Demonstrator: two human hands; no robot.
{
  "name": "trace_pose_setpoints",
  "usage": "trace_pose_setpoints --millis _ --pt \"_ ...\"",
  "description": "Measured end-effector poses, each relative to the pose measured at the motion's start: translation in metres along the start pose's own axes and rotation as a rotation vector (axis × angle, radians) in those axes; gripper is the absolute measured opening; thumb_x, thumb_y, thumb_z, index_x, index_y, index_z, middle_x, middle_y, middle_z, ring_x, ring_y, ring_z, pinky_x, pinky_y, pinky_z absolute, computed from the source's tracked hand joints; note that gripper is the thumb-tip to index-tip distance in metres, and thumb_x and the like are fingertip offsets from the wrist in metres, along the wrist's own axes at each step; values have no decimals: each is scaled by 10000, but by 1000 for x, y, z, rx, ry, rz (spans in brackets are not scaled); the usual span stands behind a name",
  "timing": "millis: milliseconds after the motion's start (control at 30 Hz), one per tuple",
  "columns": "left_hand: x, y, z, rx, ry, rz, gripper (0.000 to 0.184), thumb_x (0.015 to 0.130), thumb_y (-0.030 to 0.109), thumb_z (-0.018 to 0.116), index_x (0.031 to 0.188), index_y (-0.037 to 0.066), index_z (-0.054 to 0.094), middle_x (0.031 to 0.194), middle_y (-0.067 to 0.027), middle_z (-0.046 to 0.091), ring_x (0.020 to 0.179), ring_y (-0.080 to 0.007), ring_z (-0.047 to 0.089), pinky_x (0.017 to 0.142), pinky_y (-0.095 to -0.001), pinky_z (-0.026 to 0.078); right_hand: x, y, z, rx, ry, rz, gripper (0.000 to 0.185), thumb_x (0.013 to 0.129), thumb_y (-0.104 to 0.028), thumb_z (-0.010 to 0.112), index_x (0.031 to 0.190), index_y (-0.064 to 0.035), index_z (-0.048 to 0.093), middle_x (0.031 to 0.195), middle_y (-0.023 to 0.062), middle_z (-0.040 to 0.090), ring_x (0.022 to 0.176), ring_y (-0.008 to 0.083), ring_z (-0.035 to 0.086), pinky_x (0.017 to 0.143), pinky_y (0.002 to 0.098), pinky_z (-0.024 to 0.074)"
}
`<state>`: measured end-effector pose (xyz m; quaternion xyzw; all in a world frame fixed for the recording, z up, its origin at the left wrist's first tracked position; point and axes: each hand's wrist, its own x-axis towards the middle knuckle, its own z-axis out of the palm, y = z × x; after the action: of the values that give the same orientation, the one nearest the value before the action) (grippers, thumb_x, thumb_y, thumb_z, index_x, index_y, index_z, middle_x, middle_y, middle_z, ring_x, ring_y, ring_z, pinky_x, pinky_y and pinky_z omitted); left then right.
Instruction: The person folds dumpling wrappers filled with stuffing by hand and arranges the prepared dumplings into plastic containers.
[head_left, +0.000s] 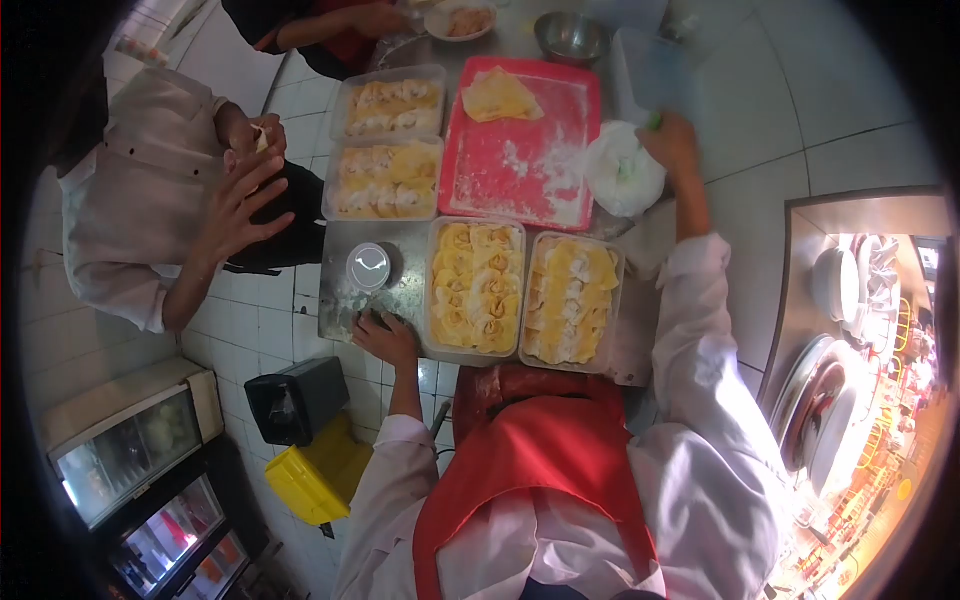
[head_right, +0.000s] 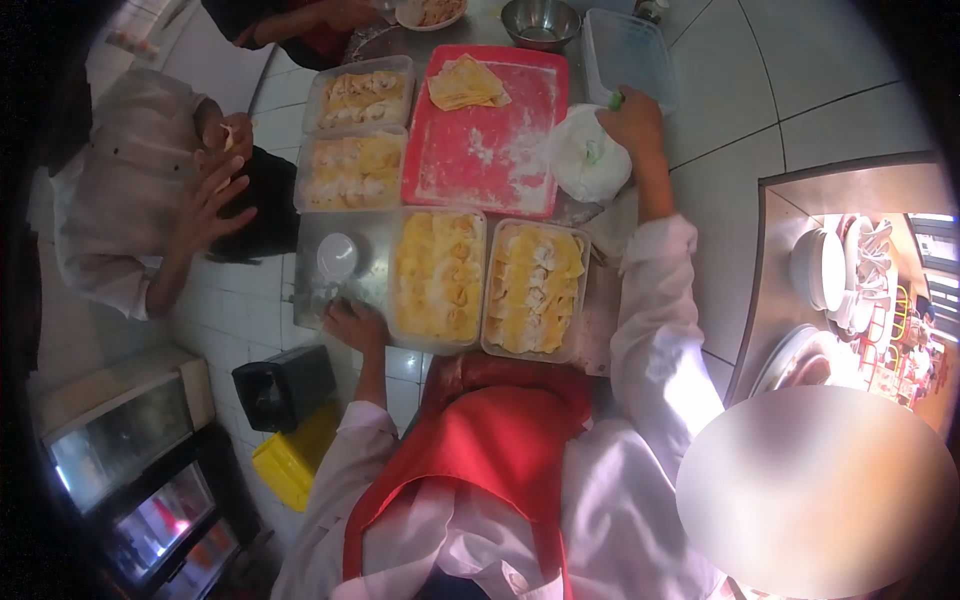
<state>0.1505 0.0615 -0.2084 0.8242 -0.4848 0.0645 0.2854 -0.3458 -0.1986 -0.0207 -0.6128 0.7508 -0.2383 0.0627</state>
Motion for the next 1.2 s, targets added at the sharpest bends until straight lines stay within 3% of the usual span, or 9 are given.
trace_pose_setpoints --millis 167,300,367,467,567,700,867,1000,1200 --pt "-1 -1 1 -36 10 -24 346 861 178 574 1132 -36 554 1265 -268 489 1173 -452 450 1001 -556 345 -21 15 -29 -579 -514 -39 309 709 -199 684 970 -37 712 1034 176 702 963 356 676 826 438 544" --pt "-3 -1 -2 28 59 -32 328 855 164 583 1116 -33 564 1266 -266 486 1186 -452 443 1011 -556 341 -36 20 -20 -709 -591 -100 253 740 -168 654 947 -39 721 1066 182 698 972 369 677 837 438 551" --pt "-2 0 -5 -31 57 3 323 856 165 583 1110 -34 572 1270 -264 482 1196 -449 438 1019 -557 338 -52 27 0 -498 -210 -47 217 761 -150 637 922 -45 737 1024 194 707 926 383 687 814 449 556" --pt "-2 1 -5 -71 34 -9 331 861 177 571 1114 -35 572 1255 -260 490 1184 -442 445 1009 -552 346 -64 33 23 -511 -69 -96 201 770 -163 638 895 -44 742 995 210 709 907 379 693 803 460 558" --pt "-1 3 -5 -65 44 -20 335 860 183 566 1115 -34 569 1248 -256 495 1170 -439 450 1000 -546 353 -70 21 10 -429 -111 108 203 776 -201 654 894 -67 749 992 183 716 910 364 696 816 456 558" --pt "-1 4 -12 -83 29 -3 342 853 180 569 1124 -30 564 1247 -248 498 1160 -436 454 992 -540 359 -90 27 -3 -398 -68 20 224 769 -263 690 896 -91 759 944 146 730 887 349 701 811 438 556" --pt "-1 6 -10 -92 49 -30 335 843 179 577 1110 -22 566 1245 -241 501 1168 -436 454 989 -542 359 -122 46 -24 -98 120 192 320 749 -376 756 895 -92 770 841 118 737 823 303 703 758 392 538" --pt "0 -4 -4 -51 87 6 312 820 173 585 1070 -15 566 1235 -235 504 1165 -436 457 987 -547 362 -165 19 -32 120 94 254 277 784 -310 772 877 -49 762 825 109 735 781 227 697 745 352 529" --pt "1 0 -8 -38 61 3 305 809 133 602 1071 -16 562 1250 -228 504 1142 -424 464 991 -531 363 -230 -40 4 592 -211 -16 203 811 -169 779 863 19 723 807 94 719 746 139 653 722 297 514"
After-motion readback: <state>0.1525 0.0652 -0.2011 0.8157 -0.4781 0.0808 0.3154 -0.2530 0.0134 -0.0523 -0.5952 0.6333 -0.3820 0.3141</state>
